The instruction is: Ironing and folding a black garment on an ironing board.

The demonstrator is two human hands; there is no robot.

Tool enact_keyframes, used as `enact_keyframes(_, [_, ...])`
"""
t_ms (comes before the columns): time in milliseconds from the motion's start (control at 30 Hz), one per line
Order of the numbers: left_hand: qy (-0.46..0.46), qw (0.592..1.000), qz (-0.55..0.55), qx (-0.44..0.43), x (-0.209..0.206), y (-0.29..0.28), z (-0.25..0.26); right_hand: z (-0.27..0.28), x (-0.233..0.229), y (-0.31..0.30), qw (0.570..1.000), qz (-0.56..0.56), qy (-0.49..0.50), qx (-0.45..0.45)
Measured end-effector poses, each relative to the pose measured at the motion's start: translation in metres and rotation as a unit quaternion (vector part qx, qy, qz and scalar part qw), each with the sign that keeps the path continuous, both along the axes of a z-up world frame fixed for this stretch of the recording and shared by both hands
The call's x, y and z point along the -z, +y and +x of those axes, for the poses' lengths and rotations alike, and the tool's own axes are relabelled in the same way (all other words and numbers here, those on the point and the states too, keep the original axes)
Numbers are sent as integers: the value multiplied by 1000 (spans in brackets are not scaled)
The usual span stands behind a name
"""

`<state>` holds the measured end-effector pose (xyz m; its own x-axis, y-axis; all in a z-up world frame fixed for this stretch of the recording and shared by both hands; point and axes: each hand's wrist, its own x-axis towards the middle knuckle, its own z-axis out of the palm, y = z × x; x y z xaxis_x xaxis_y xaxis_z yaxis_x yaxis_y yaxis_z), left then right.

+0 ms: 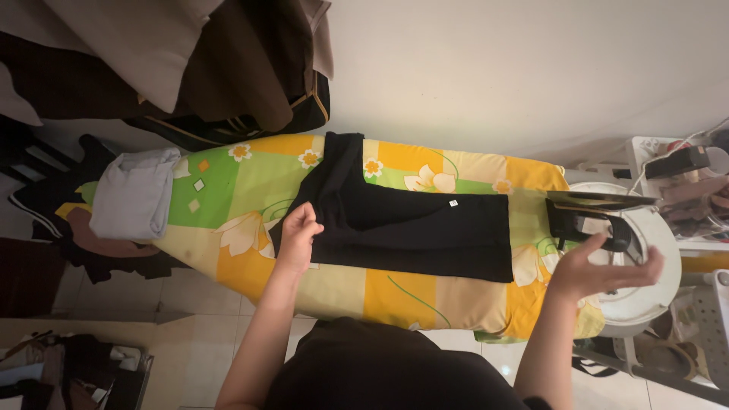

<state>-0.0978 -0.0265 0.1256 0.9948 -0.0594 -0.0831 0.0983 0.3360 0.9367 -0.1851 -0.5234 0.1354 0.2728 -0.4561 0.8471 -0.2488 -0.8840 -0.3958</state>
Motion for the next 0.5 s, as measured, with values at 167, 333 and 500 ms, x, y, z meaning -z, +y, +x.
enact_keyframes(167, [-84,993,48,65,-52,-3,-19,32,-26,97,934,20,193,-301])
enact_keyframes(333, [-137,974,109,141,-97,-3,-44,54,-2,151,824,-49,328,-460])
enact_keyframes(500, [-138,981,122,59,-55,30,-57,55,-4,109,749,-49,499,-433])
